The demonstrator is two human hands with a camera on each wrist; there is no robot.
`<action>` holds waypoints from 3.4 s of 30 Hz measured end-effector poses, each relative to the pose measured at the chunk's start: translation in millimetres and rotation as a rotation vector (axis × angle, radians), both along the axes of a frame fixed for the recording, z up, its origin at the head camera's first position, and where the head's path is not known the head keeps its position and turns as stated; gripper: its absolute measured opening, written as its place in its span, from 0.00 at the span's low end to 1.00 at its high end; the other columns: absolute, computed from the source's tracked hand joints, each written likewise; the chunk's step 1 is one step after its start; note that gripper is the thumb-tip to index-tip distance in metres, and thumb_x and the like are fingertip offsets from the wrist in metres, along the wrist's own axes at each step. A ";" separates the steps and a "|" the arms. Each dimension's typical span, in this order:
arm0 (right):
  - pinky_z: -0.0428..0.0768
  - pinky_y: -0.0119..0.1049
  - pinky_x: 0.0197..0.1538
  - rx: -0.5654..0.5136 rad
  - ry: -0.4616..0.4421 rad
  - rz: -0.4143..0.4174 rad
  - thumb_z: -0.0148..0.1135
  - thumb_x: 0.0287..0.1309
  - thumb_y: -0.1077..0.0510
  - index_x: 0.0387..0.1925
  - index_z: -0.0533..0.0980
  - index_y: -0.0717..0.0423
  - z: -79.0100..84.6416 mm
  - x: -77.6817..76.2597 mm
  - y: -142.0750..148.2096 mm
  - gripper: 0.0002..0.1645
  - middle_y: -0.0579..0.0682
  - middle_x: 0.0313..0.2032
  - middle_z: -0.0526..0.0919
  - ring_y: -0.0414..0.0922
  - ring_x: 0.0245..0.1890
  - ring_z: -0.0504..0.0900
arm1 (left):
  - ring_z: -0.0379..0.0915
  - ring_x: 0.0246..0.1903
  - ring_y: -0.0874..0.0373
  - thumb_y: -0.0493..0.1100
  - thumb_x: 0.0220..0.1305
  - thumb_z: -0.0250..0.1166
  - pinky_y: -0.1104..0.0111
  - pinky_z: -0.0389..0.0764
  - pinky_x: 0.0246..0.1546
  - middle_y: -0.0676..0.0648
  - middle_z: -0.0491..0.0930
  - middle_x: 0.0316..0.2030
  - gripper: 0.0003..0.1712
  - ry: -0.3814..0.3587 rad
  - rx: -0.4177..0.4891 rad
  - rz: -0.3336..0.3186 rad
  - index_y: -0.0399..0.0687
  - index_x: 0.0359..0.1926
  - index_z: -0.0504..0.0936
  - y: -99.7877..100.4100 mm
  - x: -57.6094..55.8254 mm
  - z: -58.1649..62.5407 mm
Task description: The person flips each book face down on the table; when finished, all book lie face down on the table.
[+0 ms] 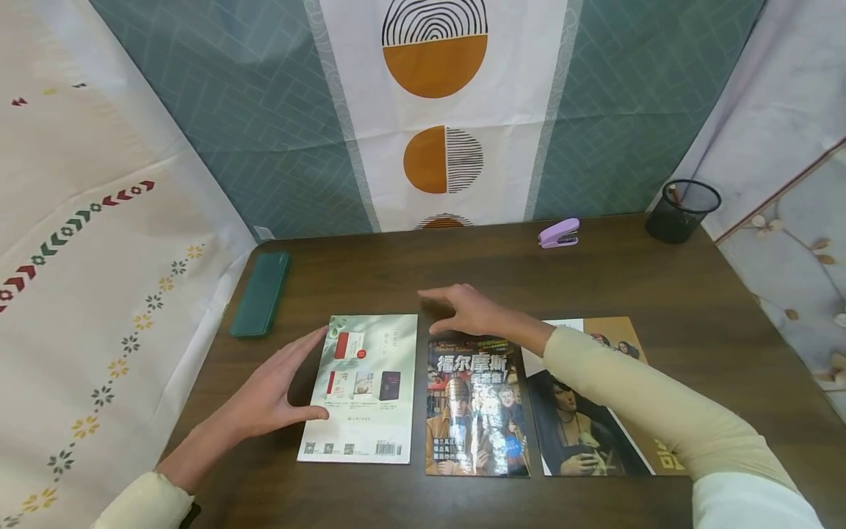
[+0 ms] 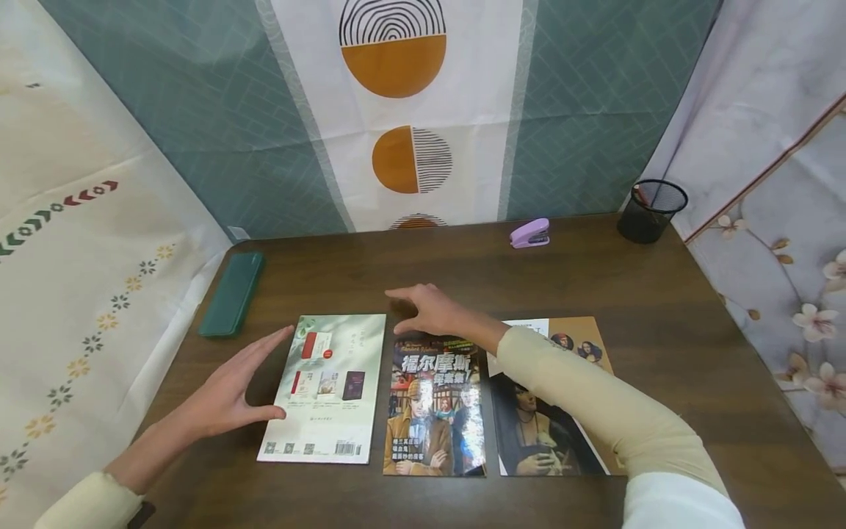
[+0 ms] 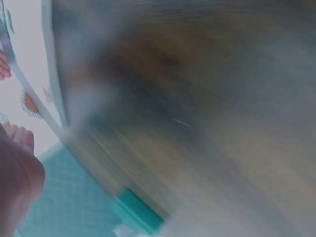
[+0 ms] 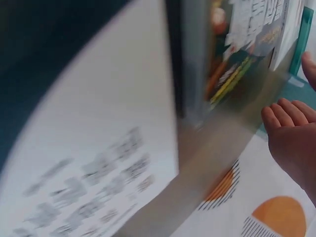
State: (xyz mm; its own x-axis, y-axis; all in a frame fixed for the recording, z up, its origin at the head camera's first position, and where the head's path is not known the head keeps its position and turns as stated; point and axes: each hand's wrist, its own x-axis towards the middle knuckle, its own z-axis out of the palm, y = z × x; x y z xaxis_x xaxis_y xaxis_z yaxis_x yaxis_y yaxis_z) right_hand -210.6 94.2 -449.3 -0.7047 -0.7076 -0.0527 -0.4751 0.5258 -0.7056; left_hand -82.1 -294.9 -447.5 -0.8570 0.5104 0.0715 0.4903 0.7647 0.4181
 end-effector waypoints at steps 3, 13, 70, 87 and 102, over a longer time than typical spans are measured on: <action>0.68 0.55 0.75 -0.005 -0.013 -0.004 0.76 0.65 0.55 0.79 0.64 0.61 -1.8 4.6 14.0 0.48 0.58 0.77 0.68 0.58 0.77 0.66 | 0.55 0.79 0.43 0.68 0.46 0.85 0.34 0.65 0.70 0.49 0.52 0.83 0.79 -0.060 0.054 -0.019 0.61 0.87 0.43 21.6 -10.4 0.5; 0.71 0.56 0.72 -0.045 -0.049 -0.008 0.77 0.63 0.57 0.78 0.66 0.61 -9.3 27.0 56.0 0.47 0.59 0.76 0.70 0.58 0.75 0.68 | 0.47 0.82 0.49 0.69 0.41 0.86 0.43 0.63 0.75 0.46 0.45 0.85 0.87 -0.088 0.109 -0.158 0.52 0.87 0.37 94.4 -19.7 -13.7; 0.78 0.33 0.32 0.055 -0.025 0.015 0.79 0.57 0.65 0.75 0.72 0.57 -11.9 60.4 118.2 0.45 0.60 0.60 0.85 0.36 0.23 0.76 | 0.77 0.66 0.44 0.80 0.61 0.63 0.61 0.77 0.66 0.31 0.75 0.69 0.59 0.469 -0.179 -0.505 0.33 0.71 0.76 154.4 35.0 -28.7; 0.84 0.48 0.57 0.032 -0.058 0.063 0.76 0.63 0.62 0.77 0.71 0.55 -15.0 57.6 128.7 0.42 0.58 0.70 0.77 0.57 0.67 0.79 | 0.88 0.51 0.51 0.61 0.85 0.44 0.59 0.89 0.45 0.42 0.83 0.63 0.35 0.472 0.086 -0.398 0.40 0.68 0.81 147.2 29.8 2.2; 0.77 0.37 0.35 -0.075 0.076 -0.010 0.68 0.67 0.71 0.67 0.80 0.57 -21.3 61.2 126.5 0.28 0.58 0.60 0.85 0.43 0.34 0.84 | 0.89 0.47 0.55 0.57 0.86 0.48 0.60 0.90 0.42 0.45 0.87 0.57 0.30 0.442 0.166 -0.329 0.40 0.68 0.80 141.7 21.9 23.6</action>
State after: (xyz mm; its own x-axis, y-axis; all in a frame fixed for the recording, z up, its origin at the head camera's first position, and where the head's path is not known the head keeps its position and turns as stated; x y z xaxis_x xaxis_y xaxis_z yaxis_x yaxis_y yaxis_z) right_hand -149.4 220.7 -470.7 -0.7116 -0.7005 0.0543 -0.5238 0.4774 -0.7055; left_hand -60.2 -153.2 -423.9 -0.5255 0.6960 0.4892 0.8467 0.4841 0.2208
